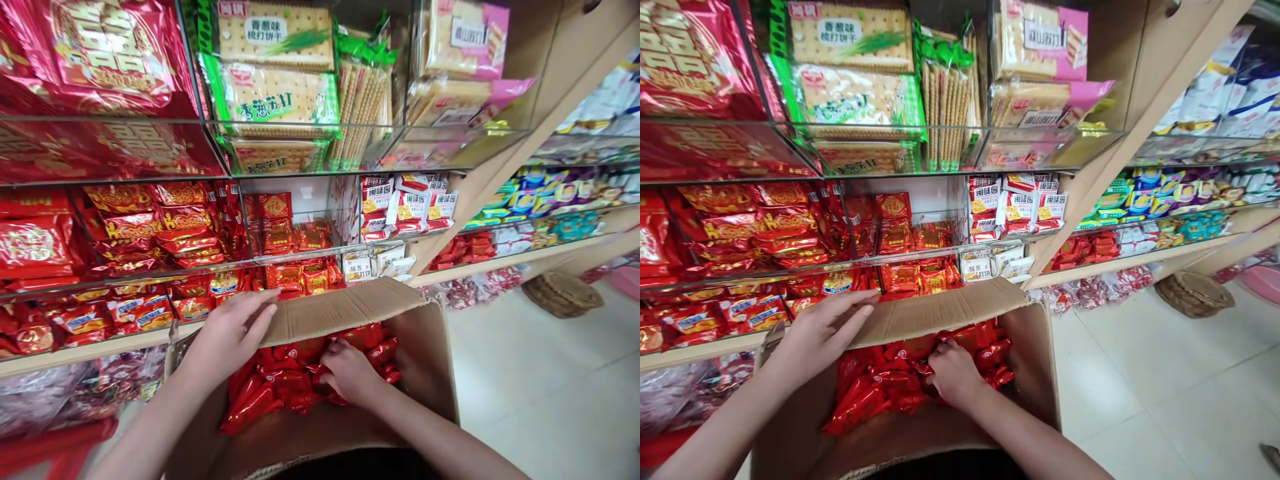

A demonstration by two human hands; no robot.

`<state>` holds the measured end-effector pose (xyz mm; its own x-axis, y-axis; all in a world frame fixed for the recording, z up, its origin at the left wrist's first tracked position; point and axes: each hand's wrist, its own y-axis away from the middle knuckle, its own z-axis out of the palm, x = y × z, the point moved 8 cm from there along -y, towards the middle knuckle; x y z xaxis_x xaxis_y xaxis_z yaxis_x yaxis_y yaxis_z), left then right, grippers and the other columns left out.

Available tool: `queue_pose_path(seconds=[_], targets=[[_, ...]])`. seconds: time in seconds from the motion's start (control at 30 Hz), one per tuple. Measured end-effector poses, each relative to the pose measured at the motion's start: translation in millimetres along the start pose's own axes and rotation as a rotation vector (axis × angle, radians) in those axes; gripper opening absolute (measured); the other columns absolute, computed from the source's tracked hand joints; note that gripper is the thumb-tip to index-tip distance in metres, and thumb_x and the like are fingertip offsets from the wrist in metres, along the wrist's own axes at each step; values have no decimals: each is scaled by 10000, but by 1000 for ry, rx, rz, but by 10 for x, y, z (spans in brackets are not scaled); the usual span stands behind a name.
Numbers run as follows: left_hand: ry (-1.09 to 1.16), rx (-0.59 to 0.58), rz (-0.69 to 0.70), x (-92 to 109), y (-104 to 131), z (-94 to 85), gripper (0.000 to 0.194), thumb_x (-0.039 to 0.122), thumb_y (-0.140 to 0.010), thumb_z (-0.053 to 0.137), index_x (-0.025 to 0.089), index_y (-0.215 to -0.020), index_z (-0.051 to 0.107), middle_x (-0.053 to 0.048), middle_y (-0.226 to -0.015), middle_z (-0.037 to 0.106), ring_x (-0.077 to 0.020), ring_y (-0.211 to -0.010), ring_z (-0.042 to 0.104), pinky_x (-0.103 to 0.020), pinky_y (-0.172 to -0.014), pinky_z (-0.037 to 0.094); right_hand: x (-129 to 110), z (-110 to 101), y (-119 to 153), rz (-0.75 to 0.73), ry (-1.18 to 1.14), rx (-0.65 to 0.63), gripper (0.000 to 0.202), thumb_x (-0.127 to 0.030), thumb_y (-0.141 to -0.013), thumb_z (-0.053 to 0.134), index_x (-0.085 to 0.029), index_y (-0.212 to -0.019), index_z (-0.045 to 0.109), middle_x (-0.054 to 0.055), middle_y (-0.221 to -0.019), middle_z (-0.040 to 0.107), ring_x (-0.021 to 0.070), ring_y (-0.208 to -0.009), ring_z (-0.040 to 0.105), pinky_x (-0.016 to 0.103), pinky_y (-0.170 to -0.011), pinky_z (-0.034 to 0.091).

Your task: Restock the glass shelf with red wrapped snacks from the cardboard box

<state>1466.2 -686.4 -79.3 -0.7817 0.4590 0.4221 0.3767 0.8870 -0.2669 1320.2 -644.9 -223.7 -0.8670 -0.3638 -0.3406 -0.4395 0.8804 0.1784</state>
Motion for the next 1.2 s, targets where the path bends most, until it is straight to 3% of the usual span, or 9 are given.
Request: queue_pose_path(seconds=[0.13, 0.27, 0.4, 0.57, 0.63, 0.73, 0.83, 1.0, 1.2], targets=[[105, 346, 193, 255, 495, -196, 356, 98, -784, 520, 289, -1083, 544, 12, -960, 687, -142, -856, 639, -288, -845, 459, 172, -320, 246, 50, -356, 181, 154, -309, -783, 581, -175, -809, 654, 66, -850, 639, 208, -867, 564, 302, -792, 422], [397, 207, -133, 245, 703, 221, 305, 249, -830, 495, 249, -1136, 490, -37, -1023, 646, -140, -844, 627, -267, -749, 511, 236, -553, 515, 145, -929, 311, 229, -378, -796, 543, -163, -854, 594, 22, -747, 581, 146, -703, 532, 262, -665, 419], [666, 171, -364, 297, 646, 537, 350, 397, -846, 432, 216, -1146, 426, -23, -852, 647, -140, -705, 634, -245, -612, 529, -16, -612, 575, 118, -1272, 326, 234, -395, -762, 579, -167, -795, 538, -34, -643, 457, 98, -603, 426, 218, -580, 370], [562, 194, -249, 405, 462, 489, 197, 342, -764, 571, 218, -917, 568, -14, -829, 672, -161, -751, 647, -243, -676, 521, -184, -708, 532, 53, -1202, 542, 211, -372, -877, 402, -193, -820, 498, -16, -711, 482, 109, -674, 461, 216, -642, 388], [585, 186, -213, 406, 403, 435, 246, 329, -772, 561, 223, -994, 557, 6, -775, 665, -148, -705, 646, -230, -653, 523, -207, -790, 502, 3, -1068, 594, 217, -331, -901, 356, -193, -835, 510, -6, -719, 521, 108, -666, 489, 211, -636, 385], [607, 79, -155, 451, 299, 376, 302, 318, -811, 508, 225, -1099, 519, 50, -616, 605, -117, -573, 606, -195, -563, 503, -282, -996, 485, -155, -868, 629, 201, -265, -894, 366, -186, -803, 527, 0, -689, 541, 100, -603, 491, 204, -579, 368], [506, 17, -47, 545, 216, 279, 144, 299, -824, 492, 231, -823, 619, 46, -609, 619, -103, -567, 595, -166, -562, 474, -315, -1132, 474, -228, -884, 576, 145, -269, -864, 429, -191, -832, 547, 14, -720, 578, 111, -639, 527, 206, -596, 389], [348, 363, -73, 424, 203, -33, 177, 340, -838, 466, 246, -728, 566, 70, -580, 602, -84, -485, 548, -154, -506, 436, -236, -935, 336, -9, -1486, 332, 384, -406, -640, 706, -194, -887, 502, 0, -790, 566, 100, -650, 527, 205, -585, 420], [174, 279, 93, 367, 178, -100, 205, 329, -888, 376, 248, -809, 547, 60, -589, 634, -84, -480, 597, -142, -487, 465, -96, -965, 375, 126, -1405, 369, 337, -412, -608, 720, -143, -711, 547, -24, -607, 533, 71, -534, 451, 189, -501, 370]])
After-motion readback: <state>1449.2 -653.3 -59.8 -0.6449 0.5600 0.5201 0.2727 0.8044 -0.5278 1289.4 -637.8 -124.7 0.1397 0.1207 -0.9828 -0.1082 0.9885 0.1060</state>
